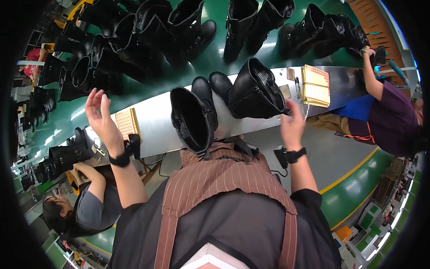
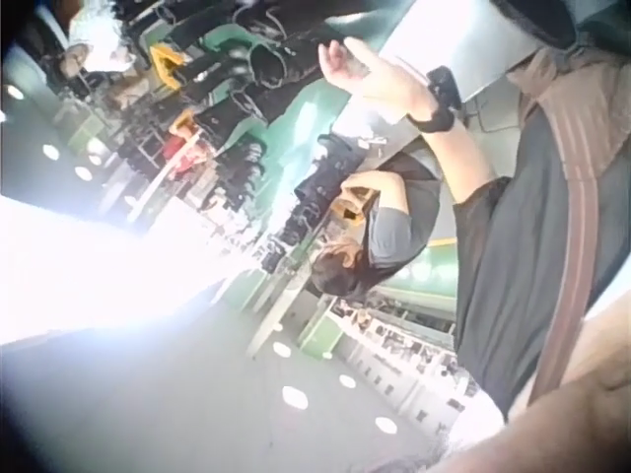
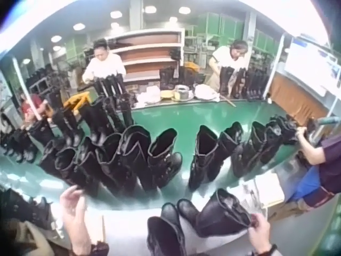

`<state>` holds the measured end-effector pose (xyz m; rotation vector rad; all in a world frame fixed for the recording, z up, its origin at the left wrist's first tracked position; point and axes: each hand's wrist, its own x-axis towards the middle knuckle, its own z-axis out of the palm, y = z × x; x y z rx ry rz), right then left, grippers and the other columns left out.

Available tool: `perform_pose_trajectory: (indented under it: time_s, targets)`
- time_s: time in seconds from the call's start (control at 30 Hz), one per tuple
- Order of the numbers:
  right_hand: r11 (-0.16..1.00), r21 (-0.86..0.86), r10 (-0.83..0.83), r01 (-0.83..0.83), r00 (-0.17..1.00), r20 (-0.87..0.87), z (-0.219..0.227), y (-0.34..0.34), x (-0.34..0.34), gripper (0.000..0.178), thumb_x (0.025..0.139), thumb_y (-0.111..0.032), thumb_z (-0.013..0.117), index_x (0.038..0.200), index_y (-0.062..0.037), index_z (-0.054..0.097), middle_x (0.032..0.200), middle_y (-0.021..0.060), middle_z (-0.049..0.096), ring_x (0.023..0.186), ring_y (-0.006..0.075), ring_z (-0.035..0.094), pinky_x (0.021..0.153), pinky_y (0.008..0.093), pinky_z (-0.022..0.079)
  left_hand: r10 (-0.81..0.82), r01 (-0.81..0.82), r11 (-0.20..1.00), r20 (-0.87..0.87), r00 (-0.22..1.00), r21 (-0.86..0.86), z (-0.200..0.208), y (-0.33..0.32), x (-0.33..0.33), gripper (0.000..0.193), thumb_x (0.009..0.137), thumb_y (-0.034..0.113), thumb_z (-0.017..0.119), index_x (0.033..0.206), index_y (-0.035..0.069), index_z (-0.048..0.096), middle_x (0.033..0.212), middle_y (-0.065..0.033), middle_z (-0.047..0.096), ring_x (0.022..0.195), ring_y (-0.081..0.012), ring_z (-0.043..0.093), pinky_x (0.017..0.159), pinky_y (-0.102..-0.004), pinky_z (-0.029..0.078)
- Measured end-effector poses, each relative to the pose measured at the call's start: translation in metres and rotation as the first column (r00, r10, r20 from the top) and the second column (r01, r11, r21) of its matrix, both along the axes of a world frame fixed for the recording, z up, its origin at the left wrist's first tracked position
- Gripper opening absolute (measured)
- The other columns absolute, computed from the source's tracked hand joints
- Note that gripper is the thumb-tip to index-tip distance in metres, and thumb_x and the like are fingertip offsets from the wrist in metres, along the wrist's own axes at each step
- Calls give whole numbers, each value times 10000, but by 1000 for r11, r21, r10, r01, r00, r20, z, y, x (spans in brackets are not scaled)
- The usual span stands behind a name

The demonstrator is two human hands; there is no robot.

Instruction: Inspecting and organizing black leather boots on a factory production line.

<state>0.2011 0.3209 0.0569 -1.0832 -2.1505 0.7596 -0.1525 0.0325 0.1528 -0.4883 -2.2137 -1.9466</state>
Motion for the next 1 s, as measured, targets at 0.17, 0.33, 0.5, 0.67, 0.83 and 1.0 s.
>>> perform_pose_trajectory:
  time_s: [0.17, 0.33, 0.5, 0.67, 0.83, 1.0]
  targets:
    - [994, -87, 29, -65, 931, -364, 71, 32, 14, 170, 922, -34, 572, 1086, 8, 559, 959, 19, 571, 818, 82, 508, 741, 225, 434, -414, 418, 904, 63, 908, -84, 37, 23, 80, 377, 929, 71, 519, 1295, -6, 470, 1110, -85, 560, 970, -135, 528, 858, -264, 431]
    - [937, 158, 345, -310, 891, -296, 122, 19, -19, 144, 843, -2, 609, 984, 21, 594, 898, 69, 593, 731, 129, 517, 722, 249, 436, -452, 472, 881, 260, 853, -18, 37, 31, 105, 354, 866, 27, 612, 1195, 9, 482, 1007, -57, 536, 873, -108, 509, 792, -242, 411]
    - [623, 304, 768, -721, 638, -59, 163, -9, -60, 297, 666, 13, 724, 950, -47, 662, 892, 92, 653, 662, 198, 575, 571, 301, 437, -434, 550, 822, 458, 775, -151, 37, 36, 121, 518, 840, 41, 660, 1297, 30, 416, 881, -17, 517, 781, -71, 491, 680, -201, 404]
    - [441, 181, 892, -879, 451, 14, 156, -26, -85, 367, 676, -12, 713, 1034, -79, 673, 1000, 49, 665, 702, 195, 599, 618, 308, 445, -472, 591, 798, 491, 732, -114, 28, 27, 133, 530, 939, 53, 549, 1426, 49, 341, 782, 20, 478, 711, -51, 432, 644, -195, 373]
    - [273, 58, 958, -960, 277, 79, 133, -59, -108, 472, 709, 18, 671, 1170, -79, 639, 1210, 80, 616, 864, 239, 622, 718, 337, 497, -509, 542, 836, 487, 710, 85, 12, 25, 137, 519, 967, 56, 503, 1455, 63, 325, 807, 32, 485, 716, -36, 415, 650, -184, 348]
    - [232, 71, 972, -970, 234, 7, 133, -62, -115, 470, 711, 44, 663, 1165, -73, 643, 1211, 94, 609, 969, 281, 615, 815, 362, 524, -511, 446, 859, 467, 721, 251, -2, 20, 143, 489, 975, 93, 509, 1441, 72, 362, 831, 34, 520, 730, -37, 443, 657, -188, 362]
